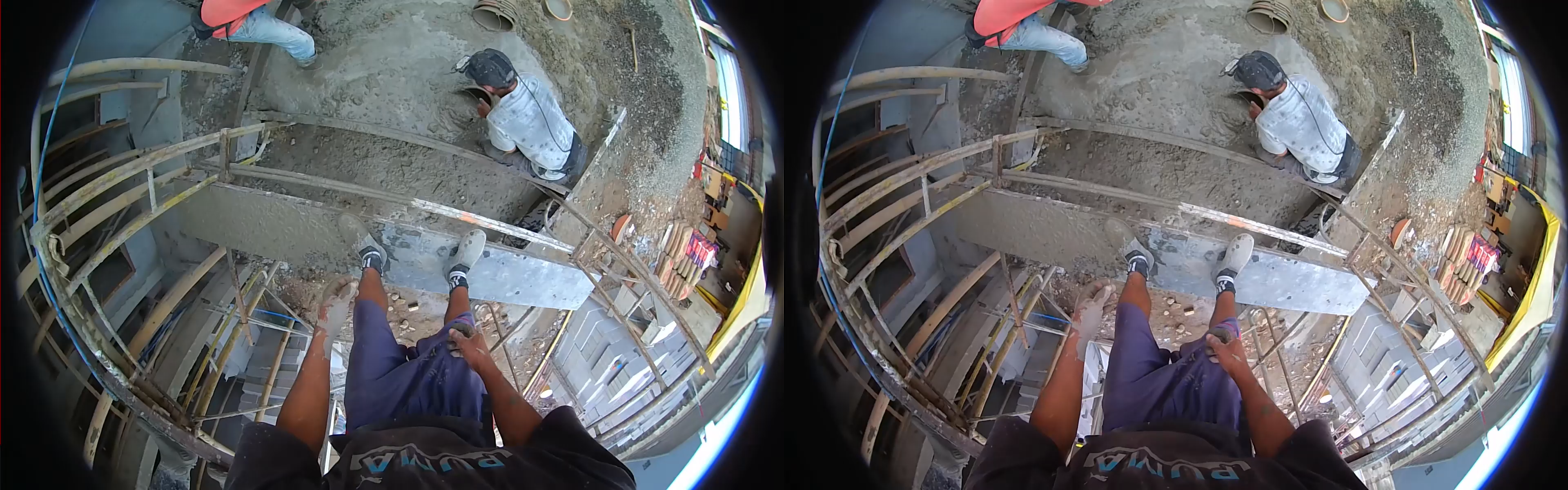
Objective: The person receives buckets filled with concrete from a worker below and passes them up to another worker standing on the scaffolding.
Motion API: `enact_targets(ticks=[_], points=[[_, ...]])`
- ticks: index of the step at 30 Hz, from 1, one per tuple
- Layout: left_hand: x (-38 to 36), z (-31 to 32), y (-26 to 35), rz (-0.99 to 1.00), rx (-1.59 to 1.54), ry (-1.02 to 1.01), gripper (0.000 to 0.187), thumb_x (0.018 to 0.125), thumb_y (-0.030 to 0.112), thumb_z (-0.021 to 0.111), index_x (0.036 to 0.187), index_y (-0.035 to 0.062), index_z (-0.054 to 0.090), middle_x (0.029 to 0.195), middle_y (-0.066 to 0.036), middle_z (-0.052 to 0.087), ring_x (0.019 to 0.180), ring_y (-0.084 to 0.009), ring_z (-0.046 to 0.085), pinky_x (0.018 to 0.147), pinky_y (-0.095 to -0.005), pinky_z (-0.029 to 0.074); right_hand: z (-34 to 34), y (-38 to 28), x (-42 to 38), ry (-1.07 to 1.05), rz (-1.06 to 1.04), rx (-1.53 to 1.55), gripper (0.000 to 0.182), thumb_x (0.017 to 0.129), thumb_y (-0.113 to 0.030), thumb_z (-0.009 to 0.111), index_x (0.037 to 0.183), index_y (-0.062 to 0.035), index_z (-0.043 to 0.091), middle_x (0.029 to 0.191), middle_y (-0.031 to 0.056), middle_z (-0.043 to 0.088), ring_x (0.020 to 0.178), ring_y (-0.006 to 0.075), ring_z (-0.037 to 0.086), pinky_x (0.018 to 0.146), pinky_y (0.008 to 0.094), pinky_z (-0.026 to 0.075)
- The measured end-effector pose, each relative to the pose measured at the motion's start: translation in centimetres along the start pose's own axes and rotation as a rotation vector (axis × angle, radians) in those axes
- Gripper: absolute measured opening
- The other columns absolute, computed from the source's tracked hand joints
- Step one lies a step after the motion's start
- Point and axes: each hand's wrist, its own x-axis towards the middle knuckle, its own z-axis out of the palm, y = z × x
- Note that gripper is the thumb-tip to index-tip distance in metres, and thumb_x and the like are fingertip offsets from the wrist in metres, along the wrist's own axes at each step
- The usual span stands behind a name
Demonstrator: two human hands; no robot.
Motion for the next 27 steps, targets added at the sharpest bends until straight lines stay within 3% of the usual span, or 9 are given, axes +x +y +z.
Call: enact_targets(ticks=[1, 4, 7, 8, 11, 15, 18, 24, 27], points=[[1.5, 0.2, -0.1, 0.006, 0.034, -0.005, 0.028, 0.09, 0.018, 0.06, 0.115, 0.0071, 0.057, 0.102, -0.003, 0.063, 0.088, -0.0094, 0.06, 0.071, -0.0245, 0.049, 0.1, 0.2, 0.8, 0.001, 0.009, 0.021, 0.032, 0.086, -0.028, 0.065, 0.101, -0.0005, 0.064, 0.086, 0.008, 0.067, 0.07, 0.0142, 0.065, 0.06, 0.0268, 0.054], [6.7, 1.3, -0.9, 0.119, -0.018, -0.03, 0.032, 0.087, 0.011, 0.062, 0.117, 0.0039, 0.055, 0.083, 0.001, 0.059, 0.065, -0.0031, 0.05, 0.055, -0.0189, 0.04, 0.3, 0.6, 1.7, 0.078, 0.01, 0.048, 0.03, 0.086, -0.028, 0.065, 0.097, -0.001, 0.065, 0.082, 0.0066, 0.067, 0.068, 0.0129, 0.064, 0.058, 0.0256, 0.053], [13.1, 3.3, -1.1, 0.356, 0.23, 0.011, 0.036, 0.085, 0.013, 0.065, 0.117, 0.0029, 0.054, 0.084, 0.001, 0.059, 0.066, -0.0047, 0.051, 0.059, -0.0198, 0.042, 0.4, 0.2, 1.2, 0.157, -0.013, 0.052, 0.028, 0.086, -0.028, 0.065, 0.093, -0.0013, 0.065, 0.078, 0.0051, 0.066, 0.066, 0.0121, 0.064, 0.057, 0.0253, 0.052], [14.5, 4.0, 0.1, 0.281, 0.328, 0.021, 0.039, 0.082, 0.019, 0.069, 0.115, 0.004, 0.055, 0.087, 0.0, 0.06, 0.071, -0.0075, 0.053, 0.063, -0.0222, 0.044, 0.4, 0.7, 1.3, 0.181, -0.038, 0.054, 0.025, 0.086, -0.027, 0.063, 0.089, -0.0023, 0.066, 0.075, 0.0047, 0.066, 0.064, 0.0119, 0.063, 0.056, 0.0254, 0.052], [18.6, 7.1, 3.5, 0.484, 0.507, 0.033, 0.038, 0.086, 0.024, 0.066, 0.117, 0.003, 0.056, 0.1, -0.008, 0.063, 0.089, -0.0135, 0.06, 0.076, -0.0264, 0.048, 0.4, 2.7, 1.5, 0.216, -0.038, 0.064, 0.023, 0.087, -0.026, 0.062, 0.088, -0.0036, 0.065, 0.074, 0.0045, 0.065, 0.062, 0.0114, 0.062, 0.054, 0.0251, 0.051], [24.1, 11.5, 6.9, 0.715, 0.657, 0.072, 0.051, 0.081, 0.03, 0.071, 0.123, 0.0078, 0.051, 0.102, -0.012, 0.062, 0.094, -0.018, 0.06, 0.079, -0.0294, 0.049, 0.4, 5.2, 2.6, 0.204, -0.06, 0.131, 0.025, 0.088, -0.026, 0.061, 0.093, -0.0024, 0.063, 0.075, 0.0063, 0.064, 0.06, 0.0127, 0.061, 0.052, 0.0257, 0.051], [27.6, 15.5, 9.7, 0.738, 0.788, 0.046, 0.055, 0.079, 0.028, 0.072, 0.124, 0.0075, 0.048, 0.109, -0.016, 0.06, 0.099, -0.0234, 0.059, 0.082, -0.0324, 0.048, 0.0, 5.2, 2.4, 0.186, -0.104, 0.246, 0.024, 0.088, -0.022, 0.059, 0.097, 0.0006, 0.062, 0.075, 0.0074, 0.064, 0.059, 0.0129, 0.061, 0.048, 0.0257, 0.051], [29.3, 25.3, 14.4, 0.828, 1.145, 0.021, 0.072, 0.077, 0.04, 0.069, 0.132, 0.0046, 0.041, 0.127, -0.023, 0.049, 0.119, -0.0395, 0.046, 0.099, -0.0432, 0.04, -1.2, 7.5, 3.1, 0.181, -0.077, 0.356, 0.025, 0.089, -0.026, 0.059, 0.1, -0.0031, 0.06, 0.076, 0.0078, 0.063, 0.057, 0.0141, 0.06, 0.048, 0.0266, 0.051], [30.4, 28.9, 14.8, 1.047, 1.248, 0.075, 0.078, 0.076, 0.042, 0.067, 0.137, 0.0045, 0.036, 0.133, -0.023, 0.044, 0.124, -0.0427, 0.039, 0.103, -0.0447, 0.036, -1.1, 8.1, 3.2, 0.194, -0.073, 0.396, 0.025, 0.089, -0.025, 0.058, 0.1, -0.0031, 0.06, 0.076, 0.0084, 0.063, 0.057, 0.0143, 0.06, 0.047, 0.0266, 0.051]])
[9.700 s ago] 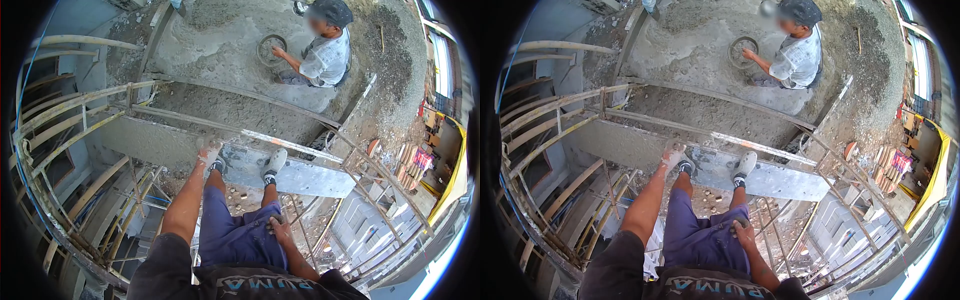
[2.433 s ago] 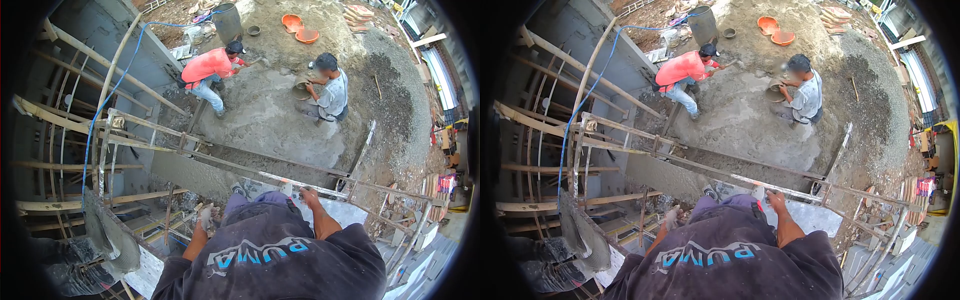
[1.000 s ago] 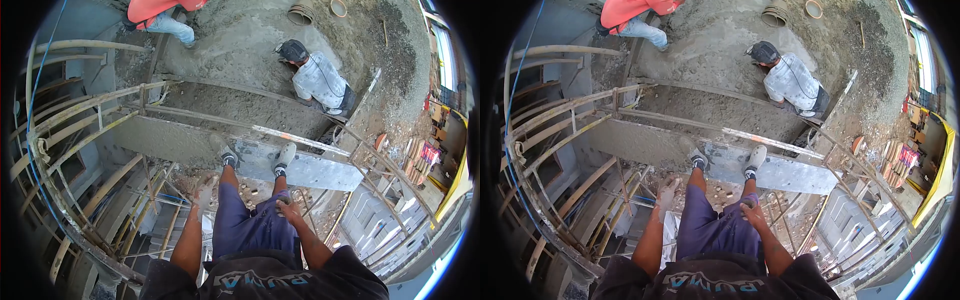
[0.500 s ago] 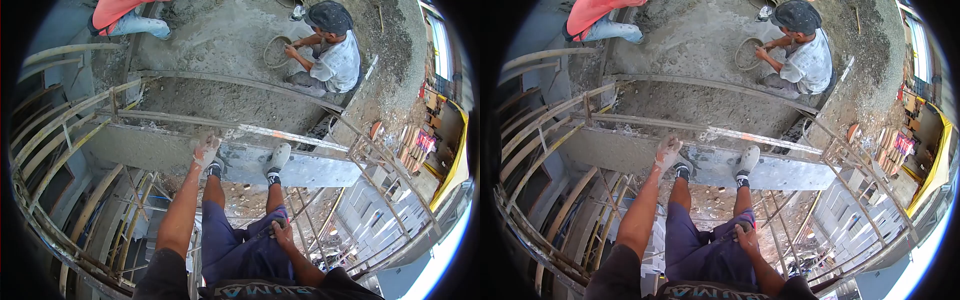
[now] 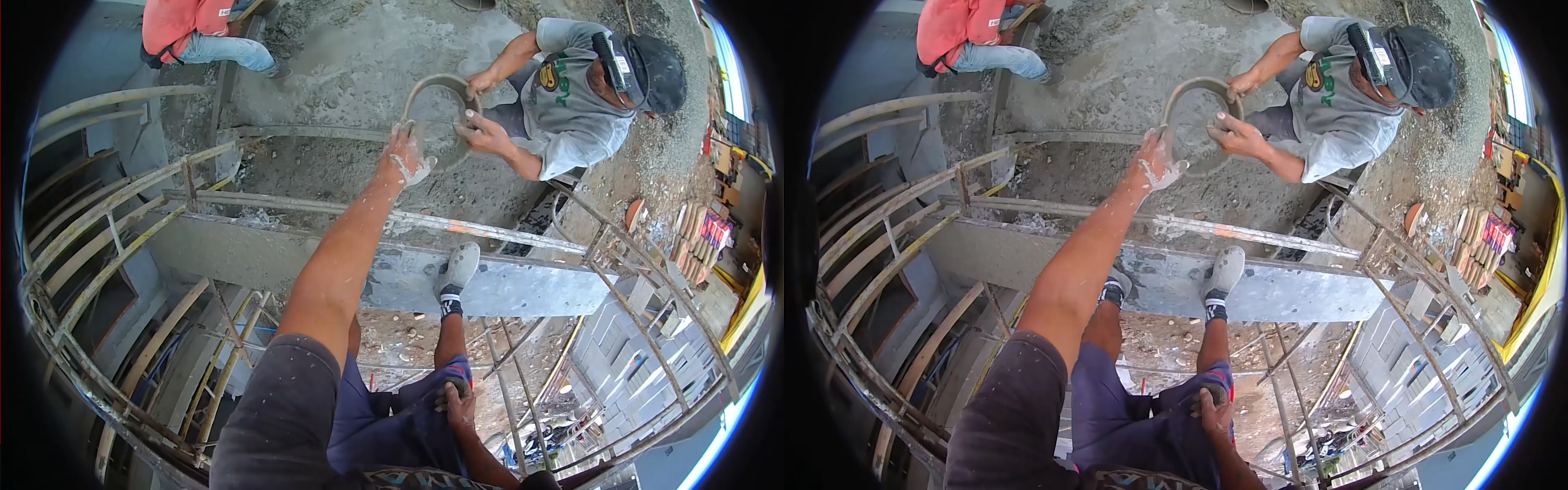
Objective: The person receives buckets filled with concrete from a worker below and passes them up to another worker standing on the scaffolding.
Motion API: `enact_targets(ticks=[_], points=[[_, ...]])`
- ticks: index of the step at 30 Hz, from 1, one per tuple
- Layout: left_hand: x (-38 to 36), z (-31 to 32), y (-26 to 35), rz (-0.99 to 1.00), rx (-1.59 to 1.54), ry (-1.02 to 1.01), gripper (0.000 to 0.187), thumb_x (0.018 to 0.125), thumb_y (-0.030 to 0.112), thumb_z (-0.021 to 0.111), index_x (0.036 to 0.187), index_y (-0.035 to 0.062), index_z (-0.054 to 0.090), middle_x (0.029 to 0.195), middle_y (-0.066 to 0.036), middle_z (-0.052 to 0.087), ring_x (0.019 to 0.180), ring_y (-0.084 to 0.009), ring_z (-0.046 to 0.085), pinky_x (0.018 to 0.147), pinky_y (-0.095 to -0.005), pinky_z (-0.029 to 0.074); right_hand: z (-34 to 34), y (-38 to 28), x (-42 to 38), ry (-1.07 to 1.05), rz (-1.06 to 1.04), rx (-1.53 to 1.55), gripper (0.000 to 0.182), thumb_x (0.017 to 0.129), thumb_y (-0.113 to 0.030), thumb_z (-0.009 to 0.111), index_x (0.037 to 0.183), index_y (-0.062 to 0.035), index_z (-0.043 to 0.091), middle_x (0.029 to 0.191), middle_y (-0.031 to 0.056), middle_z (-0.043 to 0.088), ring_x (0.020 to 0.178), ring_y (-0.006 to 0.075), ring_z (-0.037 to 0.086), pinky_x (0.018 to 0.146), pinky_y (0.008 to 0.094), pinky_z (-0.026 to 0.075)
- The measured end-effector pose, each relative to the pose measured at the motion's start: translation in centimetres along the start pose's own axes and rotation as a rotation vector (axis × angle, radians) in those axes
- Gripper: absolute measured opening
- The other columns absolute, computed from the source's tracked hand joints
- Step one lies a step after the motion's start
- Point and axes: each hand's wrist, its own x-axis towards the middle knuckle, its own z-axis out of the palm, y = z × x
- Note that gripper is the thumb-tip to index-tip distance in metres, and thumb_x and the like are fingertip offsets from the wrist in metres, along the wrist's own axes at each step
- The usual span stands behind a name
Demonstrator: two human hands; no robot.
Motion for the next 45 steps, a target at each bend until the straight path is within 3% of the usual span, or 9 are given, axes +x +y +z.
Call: enact_targets(ticks=[1, 8, 20, 24, 34, 38, 41, 42, 45], points=[[0.6, 0.3, 0.3, 0.157, 0.074, 0.204, 0.065, 0.076, 0.036, 0.067, 0.128, 0.0033, 0.046, 0.122, -0.023, 0.053, 0.116, -0.0412, 0.047, 0.096, -0.0445, 0.041, 0.0, 0.1, 0.0, 0.008, 0.002, 0.011, 0.025, 0.089, -0.025, 0.058, 0.1, -0.0031, 0.059, 0.076, 0.0086, 0.063, 0.057, 0.0143, 0.06, 0.047, 0.0265, 0.051], [-6.1, -7.1, 1.8, 0.213, -0.175, -0.647, 0.028, 0.084, 0.028, 0.059, 0.095, 0.0019, 0.063, 0.084, -0.012, 0.066, 0.071, -0.0205, 0.063, 0.065, -0.0355, 0.049, -0.1, 1.1, -0.9, 0.022, -0.099, -0.003, 0.022, 0.088, -0.022, 0.058, 0.097, -0.0014, 0.059, 0.073, 0.0074, 0.062, 0.055, 0.0132, 0.059, 0.046, 0.0259, 0.05], [-29.3, -21.7, 5.5, -0.577, -0.368, -0.48, 0.023, 0.076, 0.02, 0.07, 0.09, 0.0026, 0.065, 0.067, -0.001, 0.061, 0.066, -0.0133, 0.057, 0.06, -0.0309, 0.047, 0.8, -1.0, -3.6, -0.015, -0.452, -0.408, 0.027, 0.083, -0.027, 0.062, 0.092, -0.0013, 0.062, 0.074, 0.0112, 0.065, 0.062, 0.0209, 0.063, 0.06, 0.0335, 0.051], [-39.7, -30.2, 7.2, -0.856, -0.76, -0.103, 0.024, 0.076, 0.019, 0.067, 0.09, 0.0, 0.066, 0.07, -0.004, 0.061, 0.063, -0.0152, 0.055, 0.059, -0.0293, 0.044, 0.1, -2.3, -3.9, -0.041, -0.712, -0.629, 0.032, 0.08, -0.033, 0.062, 0.094, -0.0037, 0.062, 0.084, 0.0169, 0.066, 0.079, 0.0326, 0.064, 0.074, 0.04, 0.05], [-64.0, -65.2, 28.9, -0.544, -1.495, 0.976, 0.031, 0.086, 0.022, 0.058, 0.062, 0.0179, 0.037, 0.049, 0.009, 0.022, 0.039, -0.0052, 0.021, 0.039, -0.0249, 0.023, -0.7, -14.5, -1.8, -0.094, -0.971, -0.628, 0.046, 0.08, -0.041, 0.061, 0.093, 0.0034, 0.063, 0.081, 0.0194, 0.066, 0.081, 0.032, 0.065, 0.074, 0.0394, 0.049], [-73.5, -78.0, 34.1, -0.171, -1.36, 1.259, 0.032, 0.089, 0.02, 0.057, 0.062, 0.0186, 0.039, 0.048, 0.009, 0.022, 0.037, -0.0038, 0.014, 0.033, -0.0217, 0.013, -4.0, -20.8, -4.6, -0.063, -1.04, -0.326, 0.04, 0.082, -0.038, 0.061, 0.087, 0.0022, 0.063, 0.071, 0.0093, 0.062, 0.063, 0.0162, 0.06, 0.058, 0.0344, 0.048], [-80.5, -87.4, 33.7, -0.123, -1.097, 1.545, 0.013, 0.087, 0.01, 0.057, 0.075, 0.0149, 0.055, 0.056, 0.008, 0.037, 0.042, -0.003, 0.019, 0.034, -0.0206, 0.013, -7.5, -23.3, -7.4, -0.083, -0.94, -0.114, 0.043, 0.08, -0.038, 0.061, 0.091, 0.004, 0.063, 0.073, 0.0163, 0.065, 0.073, 0.0274, 0.064, 0.069, 0.0394, 0.048], [-87.5, -92.2, 29.5, -0.07, -0.966, 1.136, 0.012, 0.087, 0.011, 0.058, 0.098, 0.0119, 0.062, 0.078, 0.0, 0.059, 0.053, -0.005, 0.046, 0.039, -0.0177, 0.032, -8.5, -23.3, -6.7, -0.024, -0.937, -0.067, 0.043, 0.079, -0.037, 0.062, 0.089, 0.0043, 0.063, 0.073, 0.0166, 0.065, 0.072, 0.0274, 0.064, 0.068, 0.0399, 0.048], [-86.6, -97.6, 33.9, -0.208, -0.624, 1.57, 0.016, 0.087, 0.012, 0.059, 0.103, 0.011, 0.06, 0.087, -0.001, 0.057, 0.064, -0.0074, 0.045, 0.048, -0.0208, 0.033, -9.9, -20.3, 1.4, 0.105, -0.939, -0.003, 0.033, 0.082, -0.031, 0.062, 0.078, 0.0011, 0.06, 0.067, 0.0075, 0.059, 0.057, 0.0191, 0.057, 0.052, 0.0342, 0.045]])
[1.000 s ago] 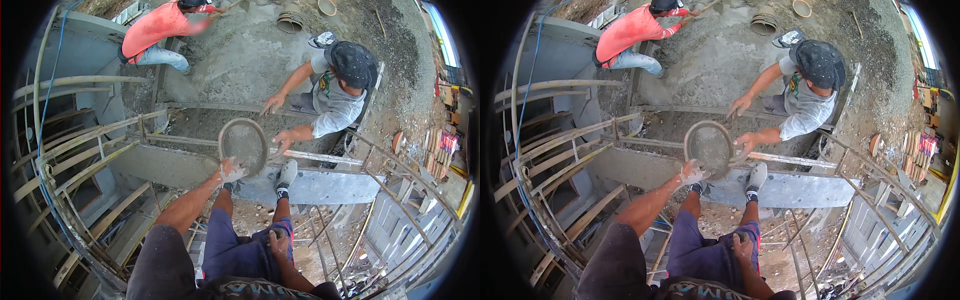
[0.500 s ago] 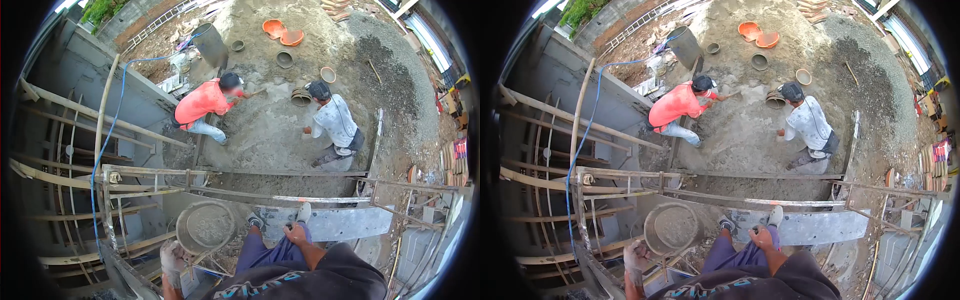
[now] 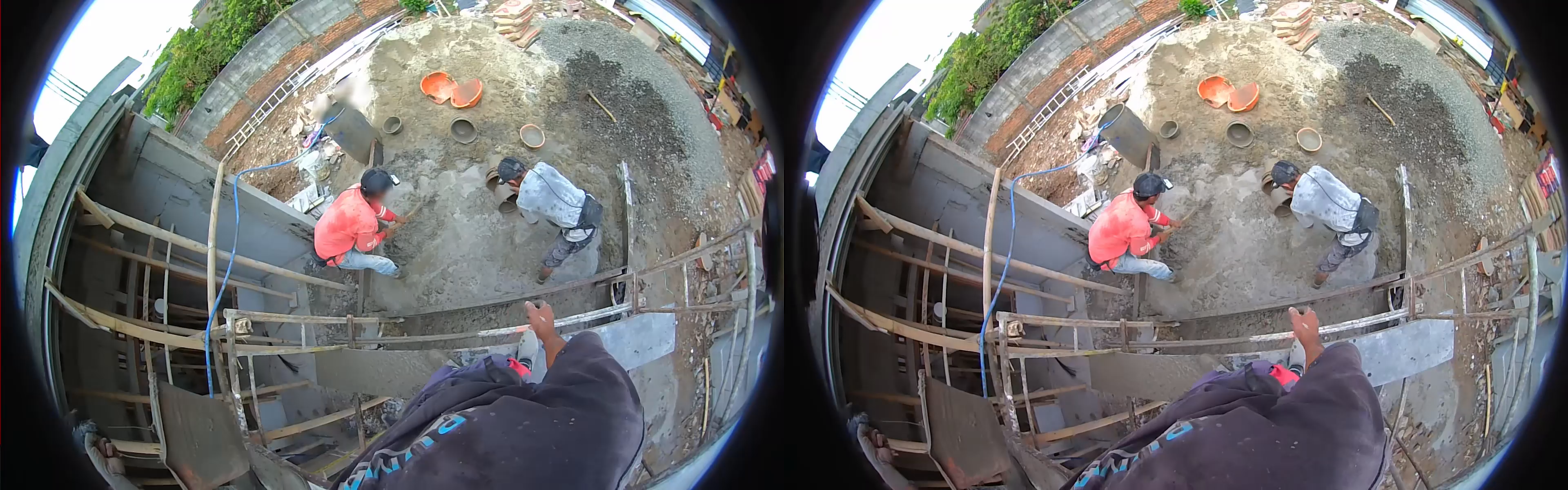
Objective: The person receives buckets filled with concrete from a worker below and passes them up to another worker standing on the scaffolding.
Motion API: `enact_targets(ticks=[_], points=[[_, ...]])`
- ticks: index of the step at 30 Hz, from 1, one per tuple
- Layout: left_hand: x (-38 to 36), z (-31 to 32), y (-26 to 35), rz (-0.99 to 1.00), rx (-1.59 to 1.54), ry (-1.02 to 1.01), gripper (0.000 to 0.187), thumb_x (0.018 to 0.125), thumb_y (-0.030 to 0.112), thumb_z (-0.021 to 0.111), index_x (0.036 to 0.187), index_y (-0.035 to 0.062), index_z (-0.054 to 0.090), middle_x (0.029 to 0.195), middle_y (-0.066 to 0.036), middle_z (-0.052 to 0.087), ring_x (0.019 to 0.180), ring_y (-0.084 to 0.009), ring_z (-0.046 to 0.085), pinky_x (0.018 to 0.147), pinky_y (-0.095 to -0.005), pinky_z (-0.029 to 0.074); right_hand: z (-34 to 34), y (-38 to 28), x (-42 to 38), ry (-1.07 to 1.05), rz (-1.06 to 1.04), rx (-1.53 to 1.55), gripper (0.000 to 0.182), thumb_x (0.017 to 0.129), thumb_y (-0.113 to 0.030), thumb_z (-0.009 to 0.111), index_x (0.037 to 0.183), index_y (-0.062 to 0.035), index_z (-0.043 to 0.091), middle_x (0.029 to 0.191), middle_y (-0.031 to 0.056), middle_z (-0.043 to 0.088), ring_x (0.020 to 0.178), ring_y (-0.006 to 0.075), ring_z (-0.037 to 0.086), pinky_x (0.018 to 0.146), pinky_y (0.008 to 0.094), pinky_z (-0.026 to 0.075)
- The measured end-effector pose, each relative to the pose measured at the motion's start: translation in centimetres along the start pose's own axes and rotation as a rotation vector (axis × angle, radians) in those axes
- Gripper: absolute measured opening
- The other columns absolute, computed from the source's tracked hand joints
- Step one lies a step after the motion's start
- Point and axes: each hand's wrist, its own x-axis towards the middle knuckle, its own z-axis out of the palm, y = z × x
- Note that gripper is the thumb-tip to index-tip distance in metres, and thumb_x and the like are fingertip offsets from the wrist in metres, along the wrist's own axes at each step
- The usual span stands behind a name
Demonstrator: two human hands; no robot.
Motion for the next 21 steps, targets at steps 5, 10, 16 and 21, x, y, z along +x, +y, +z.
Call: enact_targets(ticks=[5, 10, 16, 21], points=[[-2.2, 9.9, 3.2, 0.247, 0.359, -0.021, 0.026, 0.087, 0.015, 0.059, 0.112, 0.0095, 0.055, 0.1, -0.004, 0.053, 0.081, -0.0115, 0.043, 0.062, -0.026, 0.034, -3.9, 0.7, -5.7, -0.033, 0.134, 0.028, 0.026, 0.084, -0.028, 0.062, 0.083, -0.0018, 0.06, 0.065, 0.0043, 0.057, 0.05, 0.0129, 0.054, 0.042, 0.029, 0.042], [-9.8, 21.9, 3.1, 0.471, 0.559, -0.166, 0.037, 0.087, 0.018, 0.06, 0.12, 0.008, 0.05, 0.114, -0.007, 0.049, 0.098, -0.0155, 0.042, 0.076, -0.0312, 0.035, -3.7, 1.3, -9.7, -0.046, 0.365, 0.28, 0.028, 0.084, -0.029, 0.062, 0.093, -0.0021, 0.061, 0.071, 0.0054, 0.06, 0.053, 0.0118, 0.056, 0.045, 0.0279, 0.045], [-19.1, 33.4, 0.1, 0.584, 0.687, -0.501, 0.05, 0.087, 0.021, 0.061, 0.131, 0.0062, 0.045, 0.131, -0.01, 0.045, 0.119, -0.0204, 0.04, 0.093, -0.0374, 0.037, -5.1, 4.1, -12.6, -0.092, 0.461, 0.167, 0.027, 0.084, -0.029, 0.062, 0.095, -0.004, 0.061, 0.071, 0.0063, 0.061, 0.054, 0.0131, 0.059, 0.045, 0.0281, 0.047], [-24.2, 36.7, -12.2, 0.502, 0.837, -1.127, 0.06, 0.082, 0.025, 0.066, 0.134, 0.0038, 0.045, 0.135, -0.013, 0.047, 0.128, -0.0268, 0.04, 0.105, -0.0387, 0.032, -7.3, 2.2, -12.0, -0.033, 0.483, 0.172, 0.03, 0.084, -0.029, 0.061, 0.097, -0.0022, 0.06, 0.073, 0.006, 0.06, 0.056, 0.0129, 0.059, 0.048, 0.028, 0.048]])
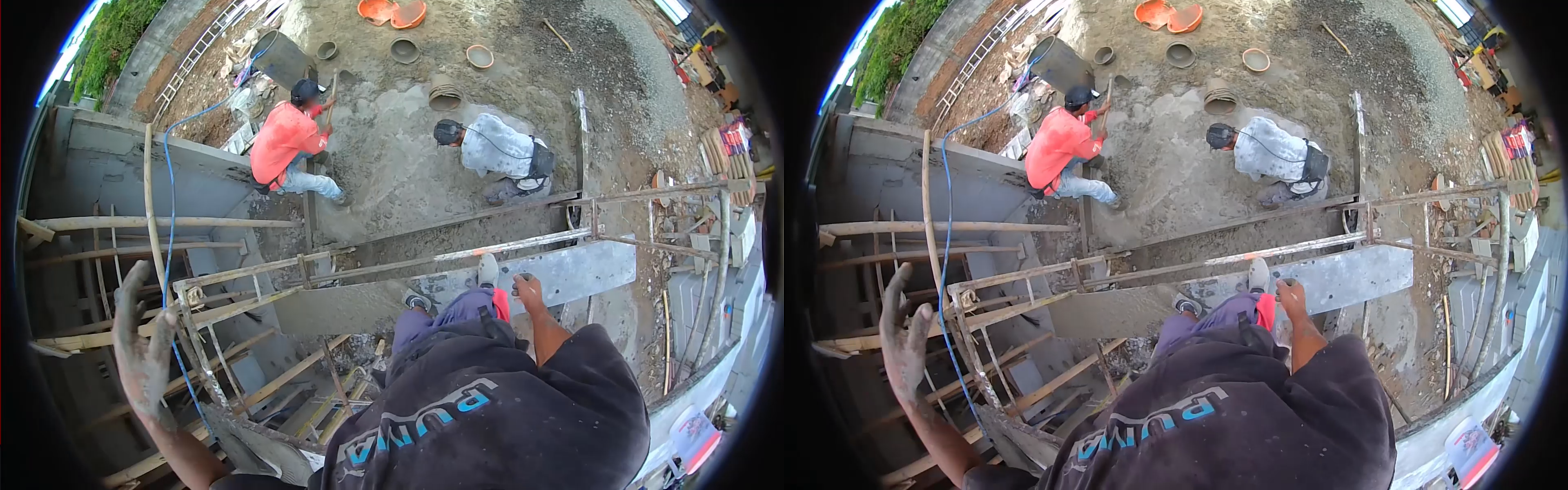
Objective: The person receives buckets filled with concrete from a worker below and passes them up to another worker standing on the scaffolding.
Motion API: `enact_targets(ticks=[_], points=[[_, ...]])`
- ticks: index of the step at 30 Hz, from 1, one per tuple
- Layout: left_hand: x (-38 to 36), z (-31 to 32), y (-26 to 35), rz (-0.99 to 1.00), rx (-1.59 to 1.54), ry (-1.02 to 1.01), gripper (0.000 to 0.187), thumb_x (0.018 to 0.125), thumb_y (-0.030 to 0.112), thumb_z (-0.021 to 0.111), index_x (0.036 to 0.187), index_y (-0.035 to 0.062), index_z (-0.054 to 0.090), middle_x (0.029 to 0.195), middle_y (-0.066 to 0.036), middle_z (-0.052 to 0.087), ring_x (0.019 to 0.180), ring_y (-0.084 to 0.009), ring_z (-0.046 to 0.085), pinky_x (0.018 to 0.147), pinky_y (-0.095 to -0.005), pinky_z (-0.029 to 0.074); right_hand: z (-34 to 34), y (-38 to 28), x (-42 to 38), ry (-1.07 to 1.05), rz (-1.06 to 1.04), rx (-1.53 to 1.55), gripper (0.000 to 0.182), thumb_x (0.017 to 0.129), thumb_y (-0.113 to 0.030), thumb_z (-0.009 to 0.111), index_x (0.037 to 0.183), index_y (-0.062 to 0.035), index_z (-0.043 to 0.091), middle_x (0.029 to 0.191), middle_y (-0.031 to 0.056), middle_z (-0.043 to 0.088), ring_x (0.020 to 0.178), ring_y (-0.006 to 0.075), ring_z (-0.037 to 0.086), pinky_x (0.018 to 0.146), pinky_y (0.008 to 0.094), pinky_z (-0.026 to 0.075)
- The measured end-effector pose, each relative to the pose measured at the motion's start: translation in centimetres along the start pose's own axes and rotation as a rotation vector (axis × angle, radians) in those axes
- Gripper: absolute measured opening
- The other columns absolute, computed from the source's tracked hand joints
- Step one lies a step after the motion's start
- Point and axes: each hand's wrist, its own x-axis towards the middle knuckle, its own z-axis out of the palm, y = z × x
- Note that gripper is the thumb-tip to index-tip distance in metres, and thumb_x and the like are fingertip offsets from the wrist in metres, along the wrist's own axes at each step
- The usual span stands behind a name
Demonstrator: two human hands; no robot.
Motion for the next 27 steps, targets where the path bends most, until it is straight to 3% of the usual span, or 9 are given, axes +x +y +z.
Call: enact_targets(ticks=[3, 4, 5, 8, 10, 12, 14, 21, 27], points=[[1.1, 12.3, -6.3, -0.274, -0.296, -0.262, 0.055, 0.08, 0.026, 0.07, 0.125, 0.0008, 0.052, 0.12, -0.014, 0.058, 0.098, -0.0206, 0.06, 0.081, -0.0316, 0.049, -0.7, -3.2, -0.6, 0.06, 0.029, 0.044, 0.031, 0.085, -0.03, 0.061, 0.1, -0.0031, 0.06, 0.075, 0.0054, 0.06, 0.058, 0.0125, 0.059, 0.048, 0.0277, 0.047], [0.9, 17.5, -9.7, -0.279, -0.37, -0.269, 0.052, 0.081, 0.027, 0.07, 0.122, 0.0005, 0.054, 0.117, -0.016, 0.059, 0.099, -0.0229, 0.061, 0.082, -0.0321, 0.049, -0.6, -3.8, -0.7, 0.083, 0.04, 0.057, 0.031, 0.085, -0.03, 0.061, 0.102, -0.0042, 0.06, 0.076, 0.0049, 0.06, 0.059, 0.0122, 0.059, 0.048, 0.0275, 0.047], [-0.4, 23.4, -14.6, -0.102, -0.199, -0.169, 0.052, 0.081, 0.031, 0.068, 0.121, 0.0005, 0.054, 0.117, -0.02, 0.059, 0.103, -0.0287, 0.061, 0.083, -0.035, 0.048, -0.7, -4.1, -0.7, 0.095, 0.055, 0.05, 0.032, 0.085, -0.031, 0.061, 0.104, -0.0053, 0.06, 0.078, 0.0043, 0.061, 0.061, 0.0119, 0.059, 0.048, 0.0272, 0.047], [-5.8, 37.3, -21.3, -0.246, -0.139, -0.299, 0.052, 0.082, 0.037, 0.066, 0.117, -0.0001, 0.057, 0.11, -0.023, 0.062, 0.107, -0.0349, 0.059, 0.087, -0.0395, 0.047, -0.4, -5.1, -1.7, 0.118, 0.027, 0.068, 0.031, 0.085, -0.03, 0.061, 0.104, -0.0053, 0.06, 0.078, 0.0045, 0.061, 0.061, 0.0118, 0.059, 0.048, 0.0272, 0.047], [-12.3, 48.5, -27.1, -0.439, -0.296, -0.485, 0.045, 0.082, 0.034, 0.067, 0.113, 0.0031, 0.06, 0.105, -0.014, 0.065, 0.094, -0.0267, 0.063, 0.077, -0.0365, 0.05, 0.2, -5.4, -2.5, 0.113, 0.046, 0.006, 0.031, 0.085, -0.03, 0.061, 0.104, -0.0053, 0.06, 0.078, 0.0045, 0.061, 0.061, 0.0117, 0.059, 0.048, 0.0272, 0.047], [-14.8, 48.7, -23.3, -1.0, -0.444, -0.829, 0.031, 0.083, 0.036, 0.065, 0.098, 0.0087, 0.064, 0.086, -0.008, 0.065, 0.074, -0.0184, 0.062, 0.061, -0.0329, 0.049, 1.3, -4.7, -2.9, 0.098, 0.081, -0.06, 0.031, 0.085, -0.03, 0.062, 0.105, -0.0059, 0.06, 0.08, 0.0043, 0.062, 0.063, 0.0123, 0.059, 0.05, 0.028, 0.048], [-19.7, 51.1, -23.7, -1.321, -0.795, -0.843, 0.024, 0.083, 0.037, 0.066, 0.087, 0.014, 0.062, 0.074, 0.0, 0.06, 0.061, -0.0111, 0.055, 0.052, -0.0288, 0.043, 2.2, -3.6, -3.2, 0.08, 0.134, -0.131, 0.032, 0.084, -0.032, 0.062, 0.105, -0.0071, 0.061, 0.083, 0.004, 0.063, 0.067, 0.0134, 0.06, 0.053, 0.0294, 0.05], [-26.8, 55.3, -25.4, -1.542, -0.844, -0.764, 0.022, 0.084, 0.034, 0.067, 0.094, 0.0154, 0.058, 0.076, 0.003, 0.062, 0.064, -0.012, 0.06, 0.054, -0.0284, 0.045, 8.7, -2.1, -4.3, -0.086, 0.061, -0.449, 0.038, 0.084, -0.032, 0.062, 0.108, -0.0011, 0.062, 0.085, 0.0068, 0.065, 0.073, 0.0152, 0.061, 0.061, 0.0288, 0.051], [-21.9, 57.7, -28.8, -1.394, -1.091, -0.56, 0.017, 0.087, 0.028, 0.064, 0.098, 0.016, 0.057, 0.084, 0.001, 0.063, 0.069, -0.0119, 0.061, 0.052, -0.0257, 0.044, 16.0, -4.5, -4.3, -0.223, 0.171, -0.375, 0.037, 0.086, -0.031, 0.062, 0.105, 0.0004, 0.06, 0.084, 0.0064, 0.064, 0.068, 0.0126, 0.061, 0.059, 0.0267, 0.049]])
